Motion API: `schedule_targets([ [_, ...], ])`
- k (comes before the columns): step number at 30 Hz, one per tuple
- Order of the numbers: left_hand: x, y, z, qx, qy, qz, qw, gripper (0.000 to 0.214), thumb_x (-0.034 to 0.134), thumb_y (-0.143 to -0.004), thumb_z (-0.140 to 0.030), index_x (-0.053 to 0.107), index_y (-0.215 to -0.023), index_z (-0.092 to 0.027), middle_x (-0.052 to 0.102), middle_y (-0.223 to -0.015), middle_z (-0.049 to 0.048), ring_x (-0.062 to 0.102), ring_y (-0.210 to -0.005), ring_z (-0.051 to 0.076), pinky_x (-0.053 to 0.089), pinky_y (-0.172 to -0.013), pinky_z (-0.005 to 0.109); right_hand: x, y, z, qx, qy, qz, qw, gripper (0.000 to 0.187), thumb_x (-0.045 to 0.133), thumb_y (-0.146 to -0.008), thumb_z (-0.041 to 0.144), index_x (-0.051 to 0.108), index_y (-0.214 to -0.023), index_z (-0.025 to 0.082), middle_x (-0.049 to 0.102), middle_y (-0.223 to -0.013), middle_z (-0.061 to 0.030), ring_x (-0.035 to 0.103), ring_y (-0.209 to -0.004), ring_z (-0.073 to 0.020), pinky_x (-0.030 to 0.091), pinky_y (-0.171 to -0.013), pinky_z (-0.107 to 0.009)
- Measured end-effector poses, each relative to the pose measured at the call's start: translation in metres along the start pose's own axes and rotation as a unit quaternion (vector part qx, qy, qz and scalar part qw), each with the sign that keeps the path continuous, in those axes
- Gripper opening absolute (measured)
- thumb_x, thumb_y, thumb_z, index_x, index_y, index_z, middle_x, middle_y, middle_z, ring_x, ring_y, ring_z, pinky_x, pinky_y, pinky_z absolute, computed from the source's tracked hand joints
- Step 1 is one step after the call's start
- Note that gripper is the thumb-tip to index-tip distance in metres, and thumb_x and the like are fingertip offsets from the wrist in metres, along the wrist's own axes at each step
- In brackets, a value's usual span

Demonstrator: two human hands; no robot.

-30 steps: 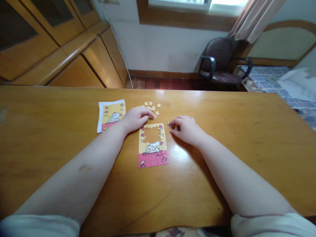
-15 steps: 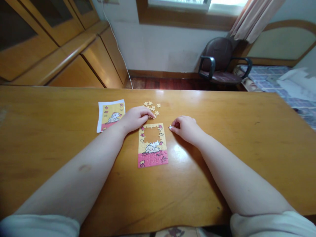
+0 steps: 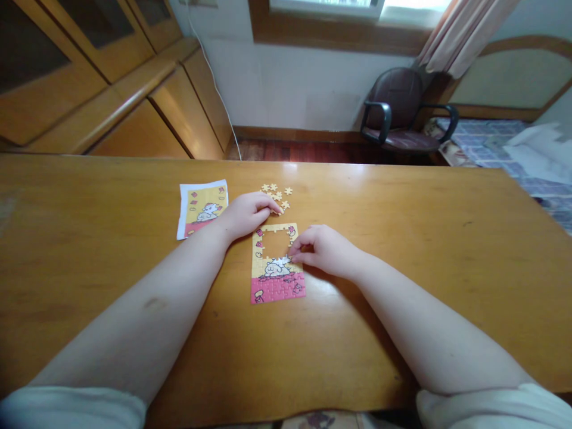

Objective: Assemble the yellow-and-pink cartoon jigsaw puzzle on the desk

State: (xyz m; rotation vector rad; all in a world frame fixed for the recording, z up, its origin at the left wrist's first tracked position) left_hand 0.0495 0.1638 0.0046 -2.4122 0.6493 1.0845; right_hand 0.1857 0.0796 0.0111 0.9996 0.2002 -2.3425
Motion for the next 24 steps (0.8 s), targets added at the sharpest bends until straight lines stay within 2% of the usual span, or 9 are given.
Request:
schedule_targets([
  [2,0.0,0.0,0.001,0.0,0.0,0.0,1.0,0.03,0.047,-0.082,-0.01,0.074,-0.09,-0.021,0.074,-0.097,0.0018,0.066,-0.097,0.018,0.052,-0.091,0.034,0.011,0.0,0.007,-0.015,0.0,0.018,1.0,0.005,0.073,-0.078,0.019,0.075,-0.08,0.024,0.074,-0.081,-0.0004,0.067,-0.077,-0.0165,0.051,-0.077,-0.031],
  [6,0.001,0.0,0.001,0.001,0.001,0.0,1.0,0.03,0.047,-0.082,-0.01,0.074,-0.09,-0.021,0.074,-0.098,0.0017,0.066,-0.098,0.018,0.052,-0.091,0.034,0.022,0.001,0.015,-0.066,0.034,-0.014,0.997,0.005,0.074,-0.08,0.022,0.073,-0.085,0.023,0.075,-0.088,-0.0019,0.066,-0.083,-0.0173,0.046,-0.084,-0.034],
  [11,0.001,0.0,0.003,0.001,0.004,-0.003,1.0,0.029,0.047,-0.083,-0.011,0.074,-0.091,-0.021,0.074,-0.098,0.0018,0.066,-0.098,0.018,0.052,-0.091,0.034,0.015,0.007,0.023,-0.129,0.124,-0.06,0.982,0.013,0.067,-0.088,0.033,0.072,-0.093,0.023,0.074,-0.096,-0.005,0.063,-0.09,-0.0196,0.04,-0.084,-0.036],
  [17,0.001,0.0,0.002,-0.005,0.0,0.001,1.0,0.03,0.047,-0.083,-0.011,0.074,-0.092,-0.02,0.073,-0.099,0.0028,0.066,-0.097,0.019,0.052,-0.091,0.035,0.018,0.018,0.046,-0.259,0.192,-0.002,0.946,0.032,0.053,-0.094,0.041,0.073,-0.076,0.023,0.071,-0.081,-0.0047,0.056,-0.075,-0.0177,0.038,-0.072,-0.034],
  [24,0.001,0.0,0.003,-0.002,0.001,0.001,1.0,0.03,0.047,-0.083,-0.012,0.074,-0.092,-0.02,0.073,-0.098,0.0031,0.066,-0.096,0.019,0.052,-0.091,0.035,0.021,0.019,0.047,-0.266,0.204,0.011,0.942,0.034,0.051,-0.095,0.043,0.075,-0.082,0.023,0.071,-0.084,-0.0053,0.056,-0.076,-0.0176,0.037,-0.072,-0.034],
])
Point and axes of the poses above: each hand's wrist, its own y-axis away from the middle knuckle, its own x-axis out of the palm, z = x × y, the point moved 8 cm from there along -y, towards the middle knuckle
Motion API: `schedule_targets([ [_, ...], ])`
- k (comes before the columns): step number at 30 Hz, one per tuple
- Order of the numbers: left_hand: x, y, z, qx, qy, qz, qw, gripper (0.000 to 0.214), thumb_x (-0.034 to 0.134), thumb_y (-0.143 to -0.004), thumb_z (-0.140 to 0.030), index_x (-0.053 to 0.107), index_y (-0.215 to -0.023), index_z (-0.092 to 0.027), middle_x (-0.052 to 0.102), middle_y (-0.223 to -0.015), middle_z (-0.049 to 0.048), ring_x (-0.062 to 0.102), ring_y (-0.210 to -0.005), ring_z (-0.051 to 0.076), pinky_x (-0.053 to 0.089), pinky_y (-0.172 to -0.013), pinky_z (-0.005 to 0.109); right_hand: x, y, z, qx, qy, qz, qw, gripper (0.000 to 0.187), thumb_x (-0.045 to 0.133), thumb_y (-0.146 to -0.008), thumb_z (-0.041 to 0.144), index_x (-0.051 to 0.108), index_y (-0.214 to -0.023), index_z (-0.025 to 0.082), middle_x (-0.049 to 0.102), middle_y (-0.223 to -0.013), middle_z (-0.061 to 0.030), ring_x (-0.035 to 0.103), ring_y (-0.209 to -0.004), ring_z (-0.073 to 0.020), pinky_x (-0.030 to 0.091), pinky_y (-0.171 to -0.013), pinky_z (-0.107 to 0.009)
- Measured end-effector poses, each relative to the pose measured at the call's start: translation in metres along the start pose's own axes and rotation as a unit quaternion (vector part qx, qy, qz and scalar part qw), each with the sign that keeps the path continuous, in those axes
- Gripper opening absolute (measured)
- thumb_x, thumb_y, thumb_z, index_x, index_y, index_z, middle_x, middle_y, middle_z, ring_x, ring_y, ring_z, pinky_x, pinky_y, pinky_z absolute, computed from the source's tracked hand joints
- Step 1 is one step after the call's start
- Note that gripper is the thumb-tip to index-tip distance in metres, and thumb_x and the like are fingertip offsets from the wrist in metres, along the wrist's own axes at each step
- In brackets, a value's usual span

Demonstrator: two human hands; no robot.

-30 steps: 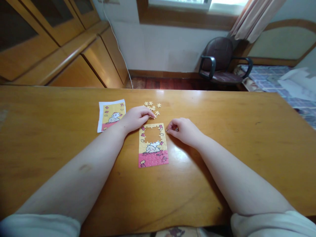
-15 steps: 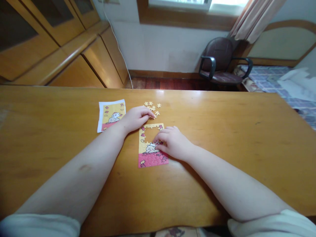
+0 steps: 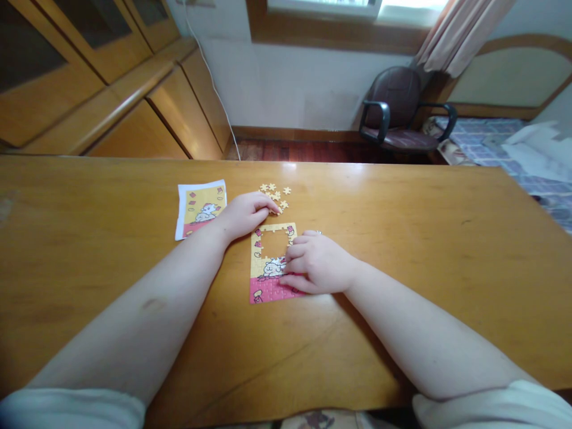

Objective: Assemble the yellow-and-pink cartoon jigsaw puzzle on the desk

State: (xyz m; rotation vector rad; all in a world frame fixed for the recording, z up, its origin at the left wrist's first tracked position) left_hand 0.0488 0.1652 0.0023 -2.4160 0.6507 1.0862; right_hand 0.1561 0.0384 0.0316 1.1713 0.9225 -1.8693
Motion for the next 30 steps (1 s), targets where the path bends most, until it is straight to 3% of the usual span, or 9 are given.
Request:
schedule_targets([
  [11,-0.0004,0.0005,-0.0004,-0.007,-0.001,-0.001,1.0,0.031,0.047,-0.082,-0.011,0.074,-0.092,-0.02,0.073,-0.098,0.0024,0.066,-0.097,0.019,0.052,-0.091,0.035,-0.0003,0.001,0.0004,-0.02,-0.004,-0.035,0.999,0.032,0.054,-0.095,0.04,0.075,-0.084,0.019,0.075,-0.091,-0.0058,0.057,-0.076,-0.0167,0.037,-0.071,-0.033],
  [18,-0.0008,0.0007,-0.0007,-0.006,-0.001,-0.003,1.0,0.03,0.047,-0.083,-0.012,0.074,-0.092,-0.02,0.073,-0.097,0.002,0.066,-0.096,0.019,0.052,-0.091,0.034,0.0003,0.0009,0.0013,-0.02,0.01,-0.024,0.999,0.035,0.055,-0.093,0.045,0.075,-0.082,0.019,0.073,-0.089,-0.0063,0.056,-0.075,-0.017,0.036,-0.072,-0.033],
  [30,-0.0002,0.0007,-0.0003,0.002,0.003,-0.007,1.0,0.03,0.047,-0.083,-0.011,0.074,-0.091,-0.02,0.073,-0.098,0.0026,0.066,-0.096,0.019,0.052,-0.091,0.035,0.0047,0.0006,-0.0028,0.006,0.024,-0.002,1.0,0.035,0.051,-0.095,0.045,0.076,-0.094,0.019,0.074,-0.105,-0.0089,0.06,-0.084,-0.0187,0.04,-0.077,-0.035],
])
Point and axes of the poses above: each hand's wrist, its own y-axis away from the middle knuckle, its own x-axis out of the palm, z = x × y, the point moved 8 cm from there along -y, towards the middle knuckle
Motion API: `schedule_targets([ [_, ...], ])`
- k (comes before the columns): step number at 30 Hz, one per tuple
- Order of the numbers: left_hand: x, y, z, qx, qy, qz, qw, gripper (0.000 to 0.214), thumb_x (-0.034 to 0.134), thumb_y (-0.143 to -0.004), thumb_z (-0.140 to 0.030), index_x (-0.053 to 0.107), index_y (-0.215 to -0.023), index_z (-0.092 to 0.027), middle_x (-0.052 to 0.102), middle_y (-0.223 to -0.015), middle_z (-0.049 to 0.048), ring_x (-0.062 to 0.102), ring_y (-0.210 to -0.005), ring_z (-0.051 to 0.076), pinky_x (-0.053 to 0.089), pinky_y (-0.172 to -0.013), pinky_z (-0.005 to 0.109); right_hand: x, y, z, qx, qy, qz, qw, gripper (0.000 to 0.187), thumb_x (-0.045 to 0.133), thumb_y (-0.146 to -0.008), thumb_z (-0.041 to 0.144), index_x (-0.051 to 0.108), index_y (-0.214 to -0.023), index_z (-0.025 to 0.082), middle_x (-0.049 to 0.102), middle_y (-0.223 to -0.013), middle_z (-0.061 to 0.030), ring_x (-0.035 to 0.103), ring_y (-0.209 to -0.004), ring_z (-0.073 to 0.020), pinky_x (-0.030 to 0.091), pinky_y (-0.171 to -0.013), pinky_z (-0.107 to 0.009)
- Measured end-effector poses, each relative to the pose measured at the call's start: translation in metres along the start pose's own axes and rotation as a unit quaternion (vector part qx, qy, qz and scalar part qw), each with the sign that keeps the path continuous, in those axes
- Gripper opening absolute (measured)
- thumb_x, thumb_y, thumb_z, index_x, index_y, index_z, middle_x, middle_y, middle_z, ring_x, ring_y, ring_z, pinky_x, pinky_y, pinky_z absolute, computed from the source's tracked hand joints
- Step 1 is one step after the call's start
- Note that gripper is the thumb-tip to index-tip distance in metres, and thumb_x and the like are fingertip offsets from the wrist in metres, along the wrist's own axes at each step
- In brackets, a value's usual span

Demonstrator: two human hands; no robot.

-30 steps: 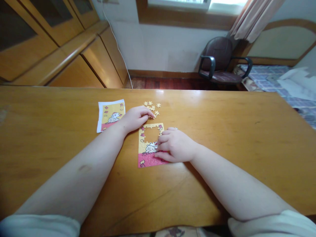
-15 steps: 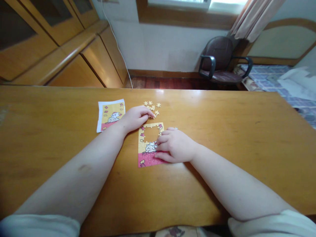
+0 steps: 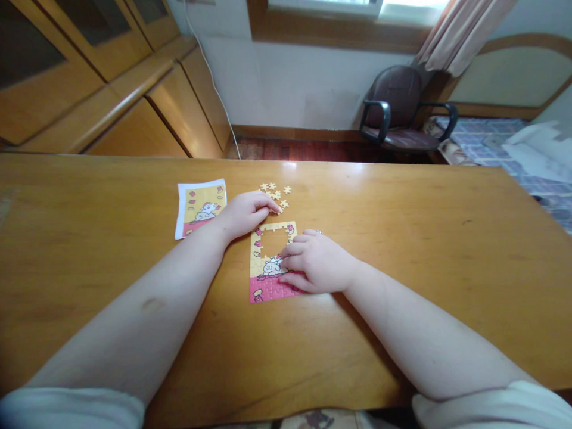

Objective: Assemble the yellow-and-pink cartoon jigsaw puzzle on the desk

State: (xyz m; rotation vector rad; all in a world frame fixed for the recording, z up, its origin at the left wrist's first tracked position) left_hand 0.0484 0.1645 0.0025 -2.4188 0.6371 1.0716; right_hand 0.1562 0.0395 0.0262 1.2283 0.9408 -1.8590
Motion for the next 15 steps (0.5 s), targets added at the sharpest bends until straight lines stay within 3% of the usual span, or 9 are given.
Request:
schedule_targets([
  [15,0.0006,-0.0005,0.0016,0.005,-0.002,0.0,1.0,0.03,0.047,-0.083,-0.011,0.074,-0.091,-0.02,0.074,-0.097,0.0025,0.066,-0.096,0.019,0.052,-0.09,0.034,0.0048,-0.0005,-0.0032,0.021,0.0,0.004,1.0,0.037,0.05,-0.096,0.045,0.073,-0.107,0.018,0.072,-0.114,-0.0094,0.064,-0.092,-0.0209,0.041,-0.081,-0.036],
])
Point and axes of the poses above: each hand's wrist, its own y-axis away from the middle knuckle, its own x-axis out of the palm, z = x × y, the point moved 8 cm from there along -y, towards the middle knuckle
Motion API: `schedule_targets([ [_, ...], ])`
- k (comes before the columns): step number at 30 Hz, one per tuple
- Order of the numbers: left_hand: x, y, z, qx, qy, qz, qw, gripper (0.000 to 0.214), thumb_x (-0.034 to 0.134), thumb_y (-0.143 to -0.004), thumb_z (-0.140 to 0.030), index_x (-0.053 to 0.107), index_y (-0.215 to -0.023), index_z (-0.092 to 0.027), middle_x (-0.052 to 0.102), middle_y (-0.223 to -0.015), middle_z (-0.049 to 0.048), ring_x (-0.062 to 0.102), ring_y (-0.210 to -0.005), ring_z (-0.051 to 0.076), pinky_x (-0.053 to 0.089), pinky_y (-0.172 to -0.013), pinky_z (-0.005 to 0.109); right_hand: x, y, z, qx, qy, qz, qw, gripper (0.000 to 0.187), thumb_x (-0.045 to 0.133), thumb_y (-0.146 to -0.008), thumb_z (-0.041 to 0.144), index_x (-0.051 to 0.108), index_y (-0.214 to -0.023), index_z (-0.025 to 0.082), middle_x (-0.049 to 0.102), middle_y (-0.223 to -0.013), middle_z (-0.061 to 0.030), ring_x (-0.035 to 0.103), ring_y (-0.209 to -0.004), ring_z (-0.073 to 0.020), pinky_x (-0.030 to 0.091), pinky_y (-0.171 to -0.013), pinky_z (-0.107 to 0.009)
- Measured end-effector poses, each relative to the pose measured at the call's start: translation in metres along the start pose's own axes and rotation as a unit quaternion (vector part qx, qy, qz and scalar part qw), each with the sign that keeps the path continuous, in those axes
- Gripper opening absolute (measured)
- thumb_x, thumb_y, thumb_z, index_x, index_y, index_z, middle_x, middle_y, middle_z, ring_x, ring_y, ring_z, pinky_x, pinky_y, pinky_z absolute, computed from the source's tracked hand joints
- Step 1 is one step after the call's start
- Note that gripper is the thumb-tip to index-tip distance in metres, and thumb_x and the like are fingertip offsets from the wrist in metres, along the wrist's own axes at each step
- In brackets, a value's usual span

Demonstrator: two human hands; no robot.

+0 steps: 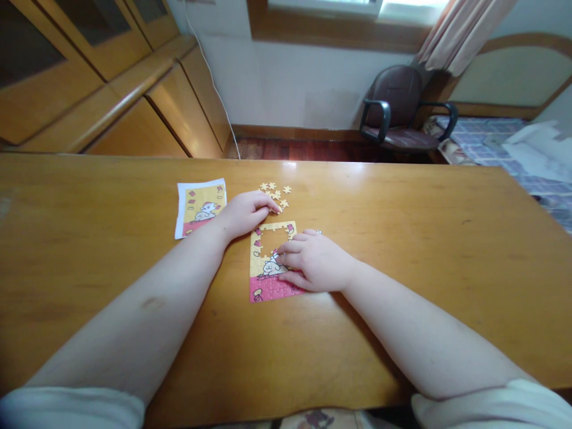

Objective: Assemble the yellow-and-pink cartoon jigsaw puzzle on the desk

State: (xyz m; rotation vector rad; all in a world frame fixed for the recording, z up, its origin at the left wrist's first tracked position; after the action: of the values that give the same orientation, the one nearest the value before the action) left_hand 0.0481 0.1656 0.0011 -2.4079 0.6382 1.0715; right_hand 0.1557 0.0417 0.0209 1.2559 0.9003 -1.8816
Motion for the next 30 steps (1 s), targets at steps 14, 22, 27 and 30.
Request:
schedule_targets([
  [14,-0.0008,-0.0001,-0.0015,-0.008,-0.003,0.004,1.0,0.03,0.047,-0.083,-0.012,0.074,-0.09,-0.021,0.074,-0.097,0.0016,0.066,-0.096,0.018,0.052,-0.09,0.034,0.0009,0.0002,-0.0014,0.015,0.008,0.009,1.0,0.037,0.051,-0.096,0.046,0.073,-0.108,0.019,0.07,-0.119,-0.0102,0.063,-0.094,-0.0219,0.042,-0.083,-0.038],
  [22,0.0009,-0.0004,-0.0008,-0.008,-0.003,0.007,1.0,0.03,0.047,-0.083,-0.012,0.074,-0.091,-0.021,0.074,-0.097,0.0019,0.066,-0.096,0.018,0.052,-0.091,0.033,0.0022,0.0,-0.0022,0.019,0.008,0.014,1.0,0.039,0.05,-0.096,0.047,0.072,-0.11,0.019,0.068,-0.121,-0.0113,0.062,-0.097,-0.0227,0.041,-0.086,-0.038],
  [27,0.0002,0.0001,-0.0011,-0.009,-0.003,0.007,1.0,0.03,0.047,-0.083,-0.012,0.074,-0.091,-0.02,0.074,-0.097,0.002,0.066,-0.096,0.018,0.052,-0.09,0.034,0.0025,-0.0001,-0.0026,0.02,0.014,0.015,1.0,0.039,0.049,-0.096,0.048,0.071,-0.111,0.019,0.068,-0.122,-0.0111,0.062,-0.097,-0.0225,0.041,-0.086,-0.038],
  [30,-0.0004,0.0002,-0.002,-0.011,-0.001,0.008,1.0,0.03,0.047,-0.083,-0.012,0.074,-0.091,-0.02,0.074,-0.097,0.0023,0.066,-0.096,0.019,0.052,-0.091,0.035,0.0025,-0.0001,-0.0026,0.02,0.016,0.016,1.0,0.038,0.05,-0.096,0.047,0.071,-0.112,0.02,0.067,-0.123,-0.0115,0.062,-0.098,-0.0225,0.041,-0.086,-0.038],
])
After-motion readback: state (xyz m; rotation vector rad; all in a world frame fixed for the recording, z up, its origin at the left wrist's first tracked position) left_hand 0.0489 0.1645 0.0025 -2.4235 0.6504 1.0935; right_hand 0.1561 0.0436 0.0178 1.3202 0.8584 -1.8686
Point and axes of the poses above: each hand's wrist, its own y-axis away from the middle knuckle, its own x-axis out of the palm, z = x × y, the point moved 8 cm from there along -y, towards the middle knuckle
